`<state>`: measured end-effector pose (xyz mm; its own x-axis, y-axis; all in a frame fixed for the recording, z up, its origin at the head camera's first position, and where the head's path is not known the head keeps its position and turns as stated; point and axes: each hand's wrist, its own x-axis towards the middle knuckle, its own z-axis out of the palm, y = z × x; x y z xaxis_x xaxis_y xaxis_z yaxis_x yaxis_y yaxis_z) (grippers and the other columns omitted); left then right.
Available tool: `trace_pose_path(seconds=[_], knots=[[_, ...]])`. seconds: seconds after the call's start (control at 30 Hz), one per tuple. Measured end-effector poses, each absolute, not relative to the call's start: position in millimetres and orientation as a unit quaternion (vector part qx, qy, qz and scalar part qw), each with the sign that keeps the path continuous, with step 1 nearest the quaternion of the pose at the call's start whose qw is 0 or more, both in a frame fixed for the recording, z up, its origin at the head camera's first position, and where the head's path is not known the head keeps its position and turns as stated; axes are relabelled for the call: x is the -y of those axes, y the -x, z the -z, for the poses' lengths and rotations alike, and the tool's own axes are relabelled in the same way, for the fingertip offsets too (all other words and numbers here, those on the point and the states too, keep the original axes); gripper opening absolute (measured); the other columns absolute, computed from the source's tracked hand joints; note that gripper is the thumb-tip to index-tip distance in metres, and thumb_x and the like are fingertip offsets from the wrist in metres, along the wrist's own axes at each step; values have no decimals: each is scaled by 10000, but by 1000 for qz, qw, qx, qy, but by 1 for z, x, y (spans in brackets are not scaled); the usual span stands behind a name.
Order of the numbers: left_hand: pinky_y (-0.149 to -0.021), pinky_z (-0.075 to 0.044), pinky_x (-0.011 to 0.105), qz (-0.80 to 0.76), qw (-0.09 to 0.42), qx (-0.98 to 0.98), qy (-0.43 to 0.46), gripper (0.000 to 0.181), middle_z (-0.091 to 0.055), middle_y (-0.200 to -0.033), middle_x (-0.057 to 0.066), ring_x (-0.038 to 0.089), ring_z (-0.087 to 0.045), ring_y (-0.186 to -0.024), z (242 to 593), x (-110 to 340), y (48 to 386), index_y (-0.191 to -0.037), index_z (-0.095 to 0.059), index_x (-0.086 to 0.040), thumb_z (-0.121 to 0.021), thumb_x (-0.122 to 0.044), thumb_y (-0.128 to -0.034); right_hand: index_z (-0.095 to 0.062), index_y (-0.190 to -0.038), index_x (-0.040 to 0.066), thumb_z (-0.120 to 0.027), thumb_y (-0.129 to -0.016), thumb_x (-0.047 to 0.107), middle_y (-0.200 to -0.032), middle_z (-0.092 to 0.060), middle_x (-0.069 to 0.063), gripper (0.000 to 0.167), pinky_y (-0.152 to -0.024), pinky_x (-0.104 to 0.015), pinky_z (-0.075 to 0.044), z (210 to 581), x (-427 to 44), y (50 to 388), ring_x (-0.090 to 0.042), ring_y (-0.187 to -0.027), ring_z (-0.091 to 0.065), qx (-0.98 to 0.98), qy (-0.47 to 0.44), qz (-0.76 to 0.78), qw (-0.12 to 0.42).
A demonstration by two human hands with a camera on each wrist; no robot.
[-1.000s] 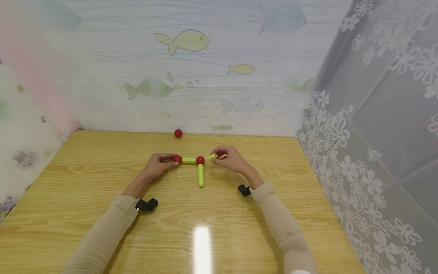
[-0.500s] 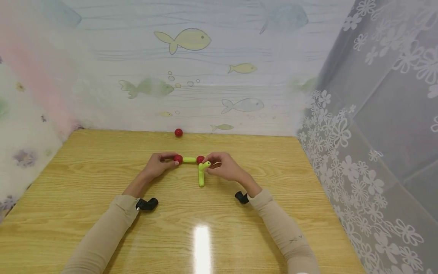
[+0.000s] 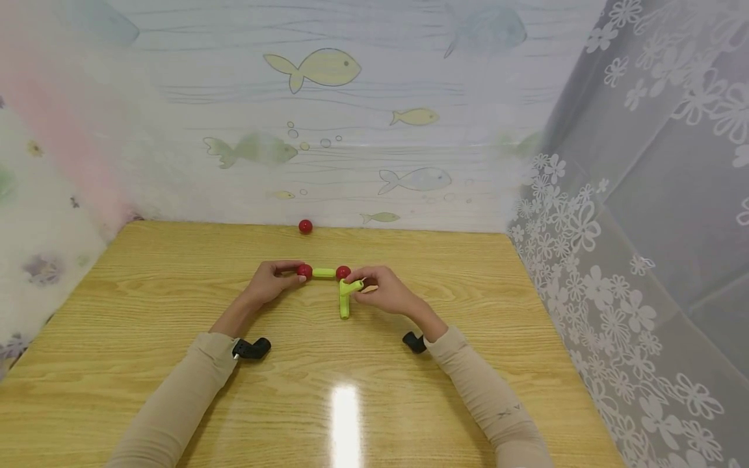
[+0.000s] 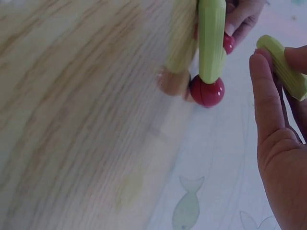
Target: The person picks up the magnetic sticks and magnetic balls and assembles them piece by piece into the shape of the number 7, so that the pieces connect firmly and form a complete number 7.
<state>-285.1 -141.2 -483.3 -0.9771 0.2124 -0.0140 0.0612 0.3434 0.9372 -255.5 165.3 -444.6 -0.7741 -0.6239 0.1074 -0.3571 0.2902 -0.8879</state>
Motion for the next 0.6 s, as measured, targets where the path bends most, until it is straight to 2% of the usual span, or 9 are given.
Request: trace_pose_path(seconds=[0.2, 0.47, 0.6], knots=[[-977, -458, 329, -564, 66, -819, -82, 436, -659, -1330, 204, 317, -559, -1298, 483, 141, 285, -1349, -652, -10, -748, -123, -939, -708, -1222, -13, -678, -945, -33, -1246, -676, -178, 280, -884, -312, -577, 450, -170, 255, -290, -1088, -676, -803, 314, 486, 142], [-956, -456, 299, -562, 66, -820, -81, 443, -658, -1332, 202, 323, -561, -1293, 483, 142, 285, -1347, -655, -10, -756, -145, -937, -702, -1220, 31, -673, -972, 32, -1200, -701, -135, 249, -867, -295, -573, 454, -171, 255, -200, -1021, -686, -819, 310, 461, 140], [-943, -455, 285, -563, 69, -820, -81, 446, -655, -1334, 206, 327, -560, -1291, 484, 142, 285, -1352, -651, -12, -752, -154, -941, -671, -1250, 9, -621, -1007, 55, -1210, -690, -154, 252, -821, -311, -569, 454, -171, 252, -213, -966, -692, -817, 307, 464, 151]])
